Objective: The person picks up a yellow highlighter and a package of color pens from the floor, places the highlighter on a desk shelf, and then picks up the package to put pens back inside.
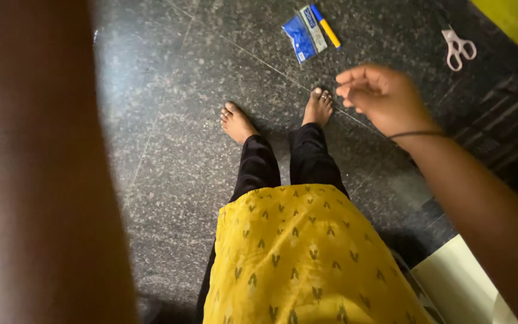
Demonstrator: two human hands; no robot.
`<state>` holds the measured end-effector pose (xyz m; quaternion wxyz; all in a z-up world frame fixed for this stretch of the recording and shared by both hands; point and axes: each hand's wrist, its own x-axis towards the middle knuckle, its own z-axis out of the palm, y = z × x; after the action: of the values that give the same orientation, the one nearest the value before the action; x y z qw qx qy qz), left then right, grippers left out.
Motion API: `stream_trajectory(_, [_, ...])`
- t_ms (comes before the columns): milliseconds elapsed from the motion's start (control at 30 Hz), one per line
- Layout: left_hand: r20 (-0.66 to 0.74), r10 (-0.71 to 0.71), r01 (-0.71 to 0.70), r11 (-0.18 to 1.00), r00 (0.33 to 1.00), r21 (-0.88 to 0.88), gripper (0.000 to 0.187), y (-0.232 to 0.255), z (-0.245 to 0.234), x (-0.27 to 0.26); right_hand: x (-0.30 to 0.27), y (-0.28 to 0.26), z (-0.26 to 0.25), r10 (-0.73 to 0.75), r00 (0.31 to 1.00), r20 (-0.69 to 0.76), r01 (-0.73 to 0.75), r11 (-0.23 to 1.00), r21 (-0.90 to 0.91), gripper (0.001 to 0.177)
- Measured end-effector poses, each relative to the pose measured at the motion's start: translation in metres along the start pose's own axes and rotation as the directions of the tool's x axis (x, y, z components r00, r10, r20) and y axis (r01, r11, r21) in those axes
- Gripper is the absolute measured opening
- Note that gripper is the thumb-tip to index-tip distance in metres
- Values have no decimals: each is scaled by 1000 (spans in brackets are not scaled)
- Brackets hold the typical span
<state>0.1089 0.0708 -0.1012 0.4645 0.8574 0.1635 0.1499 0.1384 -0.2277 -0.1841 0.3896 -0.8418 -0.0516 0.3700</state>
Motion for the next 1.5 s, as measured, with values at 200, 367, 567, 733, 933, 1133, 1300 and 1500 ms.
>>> stream_trajectory(200, [1, -104, 104, 993, 995, -62, 26, -1, 63, -25, 17, 21, -9, 8, 999, -39, -10, 998, -54, 23])
stream_trajectory(367, [38, -253, 255, 962, 967, -93, 38, 2, 97, -52, 25, 44, -22, -13, 999, -41, 13, 1000, -12, 25])
stream_trajectory(567, [42, -326, 329, 941, 944, -81, 53, 0, 90, -32, 50, 74, -25, 49, 998, -29, -49, 999, 17, 28])
stream_trajectory(733, [15, -414, 414, 907, 910, -77, 65, -2, 96, -22, 73, 82, -27, 88, 995, -39, -87, 996, 23, 28])
stream_trajectory(933, [-39, -556, 552, 831, 831, -70, 81, -8, 120, -21, 117, 91, -25, 32, 999, -27, -32, 999, 13, 26])
stream_trajectory(1133, [-86, -738, 738, 674, 669, -39, 96, -26, 104, -19, 159, 109, -8, 84, 996, 5, -83, 995, -59, 24])
stream_trajectory(1300, [-96, -880, 884, 468, 465, -10, 109, -34, 104, -24, 189, 141, 9, 226, 974, 7, -226, 974, 0, 25])
stream_trajectory(1500, [6, -859, 859, 511, 511, -13, 120, -21, 163, -47, 215, 193, 10, 344, 937, -55, -338, 936, 99, 36])
